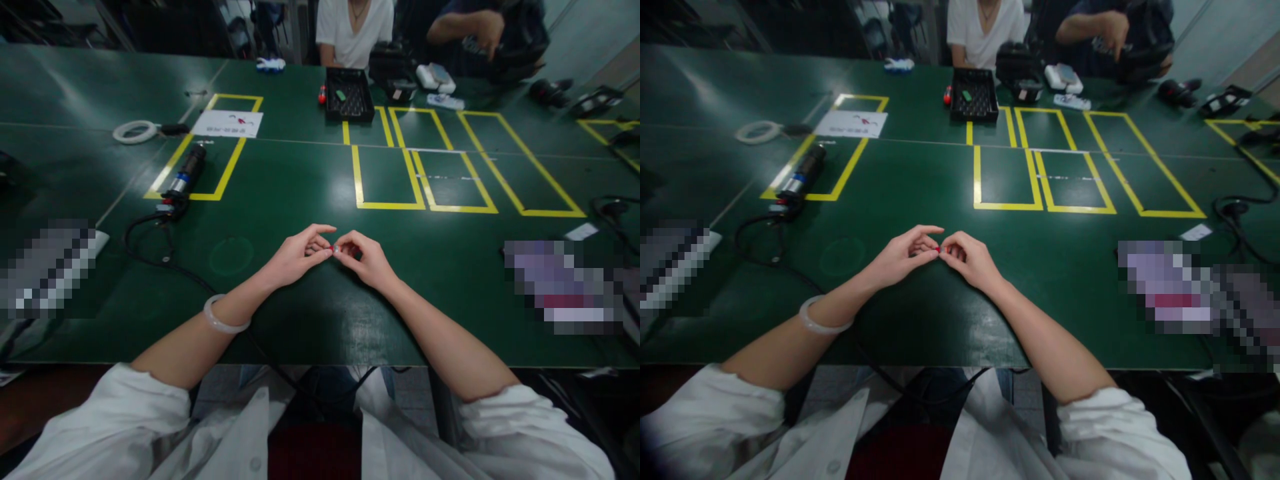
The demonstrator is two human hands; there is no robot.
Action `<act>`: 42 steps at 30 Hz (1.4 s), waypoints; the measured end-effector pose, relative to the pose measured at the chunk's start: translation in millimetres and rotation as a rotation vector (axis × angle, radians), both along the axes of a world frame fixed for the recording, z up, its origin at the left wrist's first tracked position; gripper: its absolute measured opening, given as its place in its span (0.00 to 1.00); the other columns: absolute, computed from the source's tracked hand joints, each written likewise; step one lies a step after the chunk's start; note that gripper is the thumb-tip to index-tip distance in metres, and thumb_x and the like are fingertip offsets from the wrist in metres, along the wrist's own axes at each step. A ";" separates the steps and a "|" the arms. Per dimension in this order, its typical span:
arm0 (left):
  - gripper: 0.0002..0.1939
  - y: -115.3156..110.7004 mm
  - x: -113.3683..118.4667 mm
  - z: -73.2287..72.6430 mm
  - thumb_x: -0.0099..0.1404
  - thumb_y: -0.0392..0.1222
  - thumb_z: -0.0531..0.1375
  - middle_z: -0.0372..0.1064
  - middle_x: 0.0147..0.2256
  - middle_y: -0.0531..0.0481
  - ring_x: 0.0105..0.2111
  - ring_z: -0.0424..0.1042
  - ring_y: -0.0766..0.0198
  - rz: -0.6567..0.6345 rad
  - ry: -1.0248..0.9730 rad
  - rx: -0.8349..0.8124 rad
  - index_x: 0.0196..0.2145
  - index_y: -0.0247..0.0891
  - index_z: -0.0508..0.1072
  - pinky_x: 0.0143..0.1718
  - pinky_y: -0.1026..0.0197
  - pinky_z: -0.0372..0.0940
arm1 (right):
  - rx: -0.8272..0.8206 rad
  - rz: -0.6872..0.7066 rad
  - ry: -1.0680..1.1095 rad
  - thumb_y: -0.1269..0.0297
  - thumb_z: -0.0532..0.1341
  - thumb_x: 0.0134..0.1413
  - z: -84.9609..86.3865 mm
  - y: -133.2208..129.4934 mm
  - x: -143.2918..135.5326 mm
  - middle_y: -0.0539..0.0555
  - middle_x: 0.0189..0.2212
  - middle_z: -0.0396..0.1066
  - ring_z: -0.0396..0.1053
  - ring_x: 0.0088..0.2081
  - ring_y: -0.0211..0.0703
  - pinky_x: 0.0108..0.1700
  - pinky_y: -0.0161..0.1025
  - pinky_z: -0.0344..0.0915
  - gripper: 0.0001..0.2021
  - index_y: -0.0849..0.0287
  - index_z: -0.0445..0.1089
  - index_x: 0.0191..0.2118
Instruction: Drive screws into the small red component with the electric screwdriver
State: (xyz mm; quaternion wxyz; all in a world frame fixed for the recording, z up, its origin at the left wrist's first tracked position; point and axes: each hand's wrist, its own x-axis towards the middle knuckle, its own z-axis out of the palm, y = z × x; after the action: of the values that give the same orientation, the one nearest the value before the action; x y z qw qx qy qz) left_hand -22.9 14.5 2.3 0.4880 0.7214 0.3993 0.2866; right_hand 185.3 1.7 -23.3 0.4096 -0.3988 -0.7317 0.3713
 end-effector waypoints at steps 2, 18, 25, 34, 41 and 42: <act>0.26 -1.6 0.0 -1.3 0.67 0.46 0.61 0.71 0.44 0.43 0.41 0.73 0.62 -0.009 0.037 0.092 0.60 0.37 0.65 0.42 0.61 0.68 | -0.121 -0.001 0.086 0.55 0.63 0.59 -1.6 1.5 -0.2 0.50 0.28 0.68 0.66 0.28 0.37 0.31 0.36 0.64 0.11 0.58 0.69 0.37; 0.24 -2.6 -1.1 -3.4 0.69 0.40 0.60 0.73 0.42 0.48 0.40 0.74 0.66 0.003 0.090 0.447 0.61 0.38 0.64 0.46 0.63 0.70 | -0.248 0.033 0.248 0.51 0.69 0.52 -4.0 2.5 -3.1 0.52 0.35 0.71 0.66 0.30 0.35 0.29 0.33 0.64 0.16 0.57 0.70 0.39; 0.29 21.2 -36.6 13.0 0.69 0.49 0.59 0.69 0.50 0.43 0.48 0.71 0.60 0.103 0.261 0.556 0.64 0.38 0.62 0.52 0.56 0.68 | -0.344 0.029 0.177 0.52 0.68 0.52 -13.0 11.9 3.6 0.48 0.26 0.68 0.62 0.26 0.34 0.27 0.33 0.59 0.17 0.59 0.71 0.40; 0.41 95.4 -208.1 17.0 0.64 0.52 0.65 0.60 0.61 0.33 0.59 0.59 0.48 0.609 1.038 0.517 0.65 0.23 0.58 0.62 0.42 0.56 | -0.389 0.074 0.200 0.55 0.67 0.51 -9.3 11.8 4.7 0.47 0.25 0.66 0.61 0.25 0.34 0.28 0.34 0.57 0.15 0.60 0.70 0.39; 0.34 118.4 -289.0 10.5 0.58 0.42 0.69 0.71 0.47 0.42 0.41 0.66 0.62 0.462 1.173 0.187 0.58 0.23 0.66 0.50 0.59 0.64 | -0.387 0.078 0.197 0.56 0.67 0.51 -9.2 11.6 3.1 0.47 0.25 0.65 0.60 0.25 0.34 0.29 0.34 0.56 0.14 0.60 0.70 0.39; 0.34 118.4 -291.8 10.2 0.58 0.41 0.68 0.71 0.46 0.43 0.39 0.65 0.63 0.457 1.166 0.181 0.59 0.24 0.66 0.48 0.61 0.64 | -0.384 0.080 0.195 0.56 0.67 0.51 -9.3 11.5 3.1 0.47 0.25 0.65 0.60 0.25 0.34 0.29 0.34 0.56 0.14 0.60 0.70 0.39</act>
State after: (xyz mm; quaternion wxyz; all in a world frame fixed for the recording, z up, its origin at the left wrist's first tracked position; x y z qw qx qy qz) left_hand -314.7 132.9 12.5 0.0538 0.6941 0.7175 -0.0238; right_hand 188.5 13.2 -32.6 0.3800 -0.4024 -0.6196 0.5566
